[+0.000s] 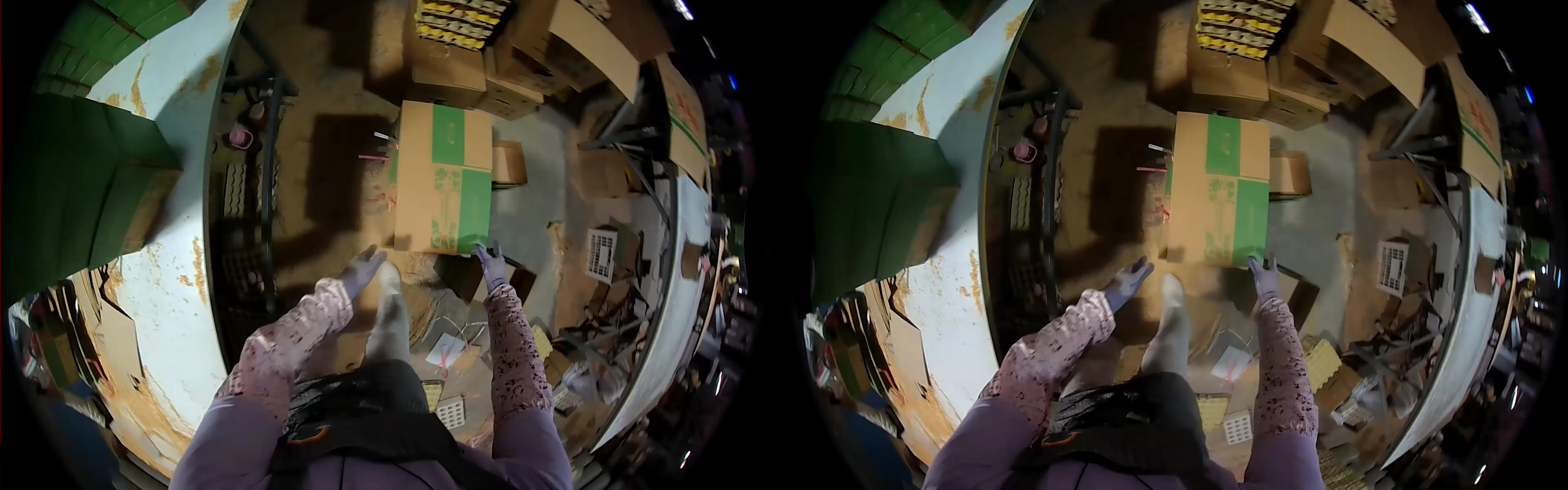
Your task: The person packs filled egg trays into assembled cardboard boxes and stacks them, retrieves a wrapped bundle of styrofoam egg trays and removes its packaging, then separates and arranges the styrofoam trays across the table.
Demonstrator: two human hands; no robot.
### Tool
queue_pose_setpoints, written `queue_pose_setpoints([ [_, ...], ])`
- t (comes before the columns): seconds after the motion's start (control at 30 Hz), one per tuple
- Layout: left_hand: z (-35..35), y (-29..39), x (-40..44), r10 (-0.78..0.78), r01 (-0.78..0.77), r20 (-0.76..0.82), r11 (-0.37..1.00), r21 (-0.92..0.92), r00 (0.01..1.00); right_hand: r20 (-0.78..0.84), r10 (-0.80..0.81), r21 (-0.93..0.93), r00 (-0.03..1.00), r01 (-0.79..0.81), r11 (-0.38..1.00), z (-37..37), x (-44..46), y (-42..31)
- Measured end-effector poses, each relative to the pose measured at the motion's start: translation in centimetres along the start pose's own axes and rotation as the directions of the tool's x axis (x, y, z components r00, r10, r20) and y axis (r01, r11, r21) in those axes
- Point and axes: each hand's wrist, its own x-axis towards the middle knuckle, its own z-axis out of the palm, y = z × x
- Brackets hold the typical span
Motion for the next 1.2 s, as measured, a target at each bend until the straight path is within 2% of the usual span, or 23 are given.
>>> queue_pose_setpoints([
  [0.13, 4.4, -3.7, 10.9, 0.121, -0.106, -0.160, 0.990, 0.095, 0.980, 0.111, 0.060, -0.220, 0.992, -0.035, 0.975, -1.2, 8.0, -0.1],
  [0.17, 5.2, -1.1, 10.2, 0.136, -0.102, -0.022, 0.834, 0.542, 0.991, 0.138, 0.062, -0.255, 0.989, -0.025, 0.967, -1.4, 9.0, 0.6],
  [0.23, 7.7, 4.3, 7.5, 0.069, -0.117, 0.095, 0.499, 0.859, 0.993, 0.150, 0.014, -0.330, 0.989, 0.037, 0.943, -1.6, 9.3, 1.3],
  [0.3, 10.3, 8.7, 4.4, -0.181, 0.407, -0.389, 0.646, 0.646, 0.903, 0.113, -0.042, -0.434, 0.993, 0.087, 0.897, -1.7, 6.2, -1.3],
  [0.37, 10.6, 10.2, 2.3, -0.091, 0.371, -0.421, 0.661, 0.653, 0.903, 0.010, -0.159, -0.296, 0.987, 0.155, 0.943, -2.0, 4.4, -2.4],
  [0.4, 10.9, 11.7, 0.5, -0.061, 0.174, -0.313, 0.922, 0.345, 0.948, 0.021, -0.134, -0.134, 0.991, 0.136, 0.982, -1.9, 2.9, -3.9],
  [0.43, 11.3, 13.7, -1.1, 0.026, -0.038, -0.226, 0.998, -0.049, 0.974, 0.038, -0.112, 0.029, 0.993, 0.111, 0.993, -1.8, 1.3, -5.9],
  [0.5, 12.0, 17.0, -2.9, 0.090, -0.095, -0.355, 0.995, 0.003, 0.931, 0.067, -0.090, -0.119, 0.994, 0.097, 0.988, -2.0, -1.5, -9.3],
  [0.53, 12.1, 17.5, -3.1, 0.022, -0.117, -0.390, 0.968, -0.221, 0.921, 0.048, -0.105, -0.101, 0.993, 0.110, 0.989, -1.8, -2.9, -10.1],
  [0.57, 11.0, 16.5, -2.3, -0.003, -0.066, -0.331, 0.978, -0.200, 0.944, 0.033, -0.122, -0.083, 0.992, 0.125, 0.989, -1.5, -4.4, -11.0],
  [0.63, 9.2, 17.0, -3.6, -0.012, -0.047, -0.295, 0.981, -0.190, 0.955, 0.111, -0.329, -0.208, 0.938, 0.346, 0.915, -0.9, -8.7, -12.4],
  [0.67, 8.6, 19.5, -6.7, 0.037, -0.061, -0.267, 0.995, -0.084, 0.963, 0.303, -0.654, -0.443, 0.693, 0.710, 0.547, -1.9, -10.3, -11.3],
  [0.73, 5.7, 20.3, -10.8, 0.181, -0.177, -0.196, 0.983, 0.039, 0.964, 0.384, -0.730, -0.366, 0.566, 0.819, 0.442, -0.4, -15.1, -9.4],
  [0.8, 0.8, 20.0, -16.7, 0.310, -0.320, -0.150, 0.946, -0.046, 0.939, 0.470, -0.465, -0.331, 0.751, 0.638, 0.695, 1.0, -20.3, -7.1],
  [0.87, -5.3, 19.6, -24.7, 0.439, -0.439, -0.018, 0.898, 0.025, 0.898, 0.664, -0.354, -0.438, 0.658, 0.726, 0.530, 2.6, -22.0, -4.6],
  [0.93, -11.6, 20.2, -35.1, 0.381, -0.372, -0.043, 0.919, 0.131, 0.924, 0.995, 0.095, 0.021, 0.002, 0.970, -0.243, 5.4, -23.7, -2.4],
  [0.97, -15.2, 15.2, -36.3, 0.524, -0.508, -0.111, 0.849, 0.145, 0.845, 0.995, 0.041, 0.094, -0.093, 0.995, -0.027, 8.4, -26.1, -1.7],
  [1.0, -18.1, 14.1, -40.8, 0.556, -0.446, -0.229, 0.804, 0.394, 0.799, 0.986, -0.033, 0.165, -0.162, 0.968, 0.189, 11.9, -29.5, -0.7],
  [1.03, -19.8, 12.6, -46.1, 0.452, -0.103, -0.476, 0.797, 0.595, 0.755, 0.981, 0.117, -0.182, 0.155, 0.522, 0.833, 14.5, -32.3, 2.6],
  [1.07, -21.0, 9.8, -49.2, 0.574, 0.018, -0.655, 0.745, 0.666, 0.492, 0.929, 0.311, -0.337, 0.202, 0.108, 0.935, 17.4, -34.9, 6.1],
  [1.1, -22.5, 6.7, -51.8, 0.529, 0.152, -0.810, 0.805, 0.574, 0.252, 0.837, 0.492, -0.404, 0.241, -0.334, 0.852, 20.3, -37.6, 9.5],
  [1.17, -24.4, 0.0, -57.2, 0.328, 0.076, -0.945, 0.942, 0.328, 0.003, 0.828, 0.555, -0.511, 0.077, -0.303, 0.804, 26.8, -45.4, 12.2],
  [1.2, -25.2, -4.1, -58.9, 0.177, -0.018, -0.984, 0.984, 0.177, -0.013, 0.845, 0.534, -0.513, -0.025, -0.322, 0.796, 28.7, -49.0, 14.2],
])
